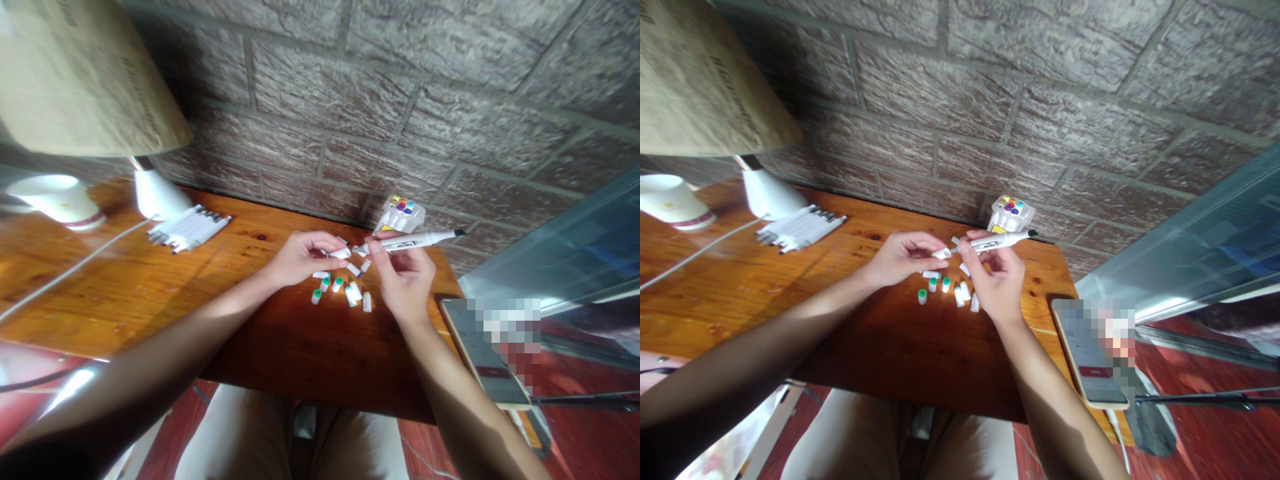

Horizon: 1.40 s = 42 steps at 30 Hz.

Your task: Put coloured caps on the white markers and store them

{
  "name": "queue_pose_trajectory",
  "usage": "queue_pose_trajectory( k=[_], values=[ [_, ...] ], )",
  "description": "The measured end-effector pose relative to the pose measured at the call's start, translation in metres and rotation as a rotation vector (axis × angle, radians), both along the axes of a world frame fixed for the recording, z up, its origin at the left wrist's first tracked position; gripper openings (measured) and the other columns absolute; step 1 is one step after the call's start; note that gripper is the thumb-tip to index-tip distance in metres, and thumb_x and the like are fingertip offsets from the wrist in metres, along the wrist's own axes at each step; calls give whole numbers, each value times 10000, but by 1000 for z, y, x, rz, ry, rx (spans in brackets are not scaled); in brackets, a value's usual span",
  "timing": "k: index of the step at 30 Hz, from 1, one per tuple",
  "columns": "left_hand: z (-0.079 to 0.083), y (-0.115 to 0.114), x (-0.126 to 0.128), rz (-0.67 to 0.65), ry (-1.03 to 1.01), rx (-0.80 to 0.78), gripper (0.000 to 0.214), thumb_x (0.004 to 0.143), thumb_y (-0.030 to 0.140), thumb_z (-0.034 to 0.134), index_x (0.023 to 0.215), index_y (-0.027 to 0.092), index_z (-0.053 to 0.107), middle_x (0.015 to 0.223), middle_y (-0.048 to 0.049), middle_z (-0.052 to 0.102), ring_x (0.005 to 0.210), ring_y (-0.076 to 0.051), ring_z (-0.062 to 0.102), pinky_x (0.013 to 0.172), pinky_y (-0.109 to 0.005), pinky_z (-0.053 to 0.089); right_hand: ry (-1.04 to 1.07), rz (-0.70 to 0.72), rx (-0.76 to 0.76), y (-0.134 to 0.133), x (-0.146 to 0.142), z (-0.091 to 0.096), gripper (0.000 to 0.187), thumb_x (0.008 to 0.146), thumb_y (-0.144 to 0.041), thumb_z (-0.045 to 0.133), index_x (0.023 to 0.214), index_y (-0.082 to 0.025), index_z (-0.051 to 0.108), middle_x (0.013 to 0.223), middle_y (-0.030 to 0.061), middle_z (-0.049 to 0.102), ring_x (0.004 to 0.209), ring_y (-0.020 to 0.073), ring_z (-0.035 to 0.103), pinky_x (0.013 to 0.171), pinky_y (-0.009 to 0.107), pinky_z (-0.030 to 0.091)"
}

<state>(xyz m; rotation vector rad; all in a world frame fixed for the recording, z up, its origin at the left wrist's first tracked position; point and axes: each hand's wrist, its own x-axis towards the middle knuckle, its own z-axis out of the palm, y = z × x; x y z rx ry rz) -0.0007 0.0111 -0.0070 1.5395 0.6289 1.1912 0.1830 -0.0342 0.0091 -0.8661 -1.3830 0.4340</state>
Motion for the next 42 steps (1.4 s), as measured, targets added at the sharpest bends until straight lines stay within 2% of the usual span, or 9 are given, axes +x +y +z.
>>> queue_pose_trajectory(
  k=[13, 19, 23, 30, 35, 39, 42],
  values=[
    [-3, 2, 0, -27, 27, -8, 402, 624, 370, 904, 905, 122, 758, 895, -78, 780, 770, -168, 714, 745, -286, 581, -117, -4, -42, -2, -1, -2, 170, 863, -362, 740, 950, -216, 726, 1059, 65, 768, 876, 195, 739, 724, 310, 610],
    [-1, 2, 0, -32, 20, -3, 386, 613, 354, 911, 880, 119, 763, 907, -81, 784, 787, -170, 722, 772, -290, 585, -153, -22, -36, -4, 0, -1, 165, 865, -352, 739, 947, -209, 729, 1070, 75, 771, 839, 184, 734, 703, 300, 602],
    [0, 1, 0, -19, 15, -19, 388, 606, 358, 913, 871, 117, 765, 908, -86, 784, 788, -176, 724, 779, -305, 594, -132, -58, -9, -4, 1, 0, 151, 862, -353, 742, 904, -210, 722, 1036, 69, 773, 783, 171, 719, 700, 307, 595],
    [2, -1, 0, 17, 35, -17, 354, 609, 334, 910, 854, 116, 777, 917, -99, 788, 836, -201, 732, 803, -325, 598, -55, -155, 24, 1, 4, 4, 183, 858, -383, 741, 945, -224, 724, 920, 33, 770, 614, 130, 651, 581, 269, 547],
    [1, 0, -1, -2, 20, -19, 356, 622, 333, 906, 873, 120, 770, 936, -94, 789, 839, -198, 735, 802, -318, 598, -36, -121, 16, 1, 3, 3, 199, 849, -383, 751, 957, -218, 723, 895, 28, 758, 624, 133, 654, 602, 274, 550],
    [0, 2, -1, -53, 2, -29, 381, 663, 336, 889, 953, 131, 751, 935, -82, 792, 817, -180, 737, 797, -305, 594, 16, -117, -12, 0, 3, 6, 202, 842, -373, 763, 965, -219, 723, 778, 2, 727, 586, 125, 636, 563, 257, 526],
    [-1, 2, -1, -43, -2, -26, 395, 652, 345, 897, 942, 131, 735, 918, -78, 789, 817, -180, 737, 811, -308, 590, 54, -114, -16, 1, 3, 8, 187, 838, -358, 768, 950, -216, 722, 745, -6, 717, 565, 117, 624, 544, 246, 512]
  ],
)
